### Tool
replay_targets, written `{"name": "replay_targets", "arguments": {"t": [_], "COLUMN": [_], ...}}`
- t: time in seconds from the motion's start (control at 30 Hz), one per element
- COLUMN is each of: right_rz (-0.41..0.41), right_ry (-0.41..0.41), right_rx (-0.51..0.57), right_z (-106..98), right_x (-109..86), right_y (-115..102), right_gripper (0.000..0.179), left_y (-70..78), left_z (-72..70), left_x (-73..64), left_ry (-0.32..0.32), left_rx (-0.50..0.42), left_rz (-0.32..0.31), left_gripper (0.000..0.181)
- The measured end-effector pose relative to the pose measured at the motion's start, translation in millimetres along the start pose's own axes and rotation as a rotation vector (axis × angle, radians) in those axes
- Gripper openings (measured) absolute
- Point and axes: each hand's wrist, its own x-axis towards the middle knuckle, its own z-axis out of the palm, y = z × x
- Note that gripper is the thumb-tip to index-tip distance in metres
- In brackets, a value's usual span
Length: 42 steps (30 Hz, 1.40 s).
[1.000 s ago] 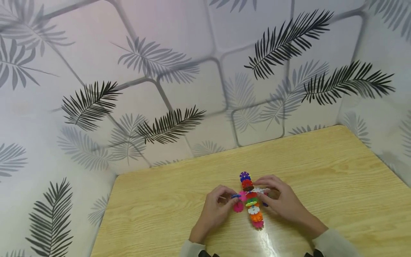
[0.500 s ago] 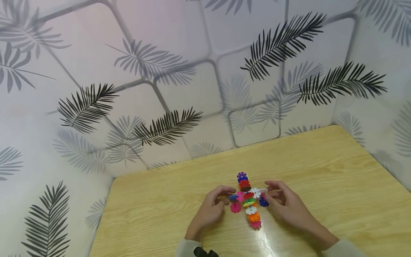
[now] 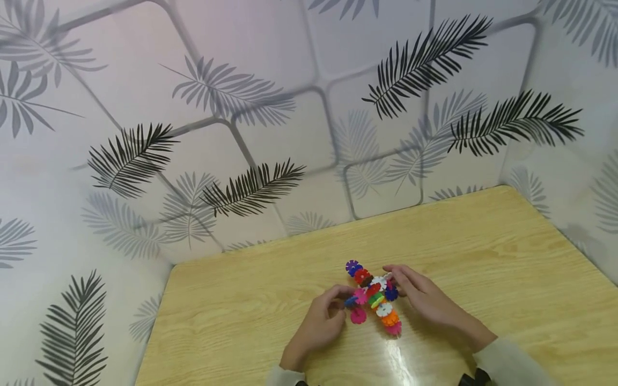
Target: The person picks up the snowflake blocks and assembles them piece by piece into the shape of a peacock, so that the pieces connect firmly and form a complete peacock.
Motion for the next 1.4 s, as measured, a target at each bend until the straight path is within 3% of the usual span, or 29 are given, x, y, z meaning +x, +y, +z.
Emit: {"name": "replay_targets", "arguments": {"t": [0.17,0.3,0.4,0.53,0.63,0.77,0.87,1.07,1.27,1.4], "right_rz": [-0.048,-0.064,-0.044,-0.039,-0.041,0.028,0.121,0.249,0.274,0.287], "right_ry": [-0.065,-0.109,-0.090,0.020,0.087,0.121,0.139,0.112,0.072,0.061], "right_rx": [0.007,0.046,0.113,0.097,0.071,0.194,0.279,0.321,0.391,0.419], "right_z": [-5.3,-6.1,-4.7,-8.4,-14.3,-20.5,-22.4,-18.1,-14.4,-17.8], "right_x": [22.8,36.7,34.2,14.3,-4.0,-26.3,-36.3,-46.4,-49.3,-46.6], "right_y": [-3.0,0.5,4.2,5.1,4.3,3.8,2.4,0.4,-1.9,-3.2], "right_gripper": [0.059,0.064,0.068,0.064,0.060,0.060,0.064,0.074,0.079,0.081], "left_y": [4.3,6.0,4.8,1.2,-1.8,-8.1,-12.7,-18.7,-18.5,-17.9], "left_z": [-0.9,0.2,-1.7,-11.1,-20.1,-27.7,-30.7,-36.3,-39.9,-39.0], "left_x": [-1.5,-3.2,-4.0,-5.1,-6.0,-3.5,1.5,10.2,10.8,6.5], "left_ry": [-0.031,-0.087,-0.119,-0.068,0.037,0.161,0.191,0.148,0.049,0.045], "left_rx": [0.034,-0.021,-0.070,-0.073,-0.107,-0.271,-0.424,-0.677,-0.783,-0.852], "left_rz": [0.036,0.030,0.008,-0.062,-0.134,-0.219,-0.274,-0.345,-0.327,-0.330], "left_gripper": [0.051,0.049,0.046,0.034,0.027,0.019,0.021,0.047,0.059,0.059]}}
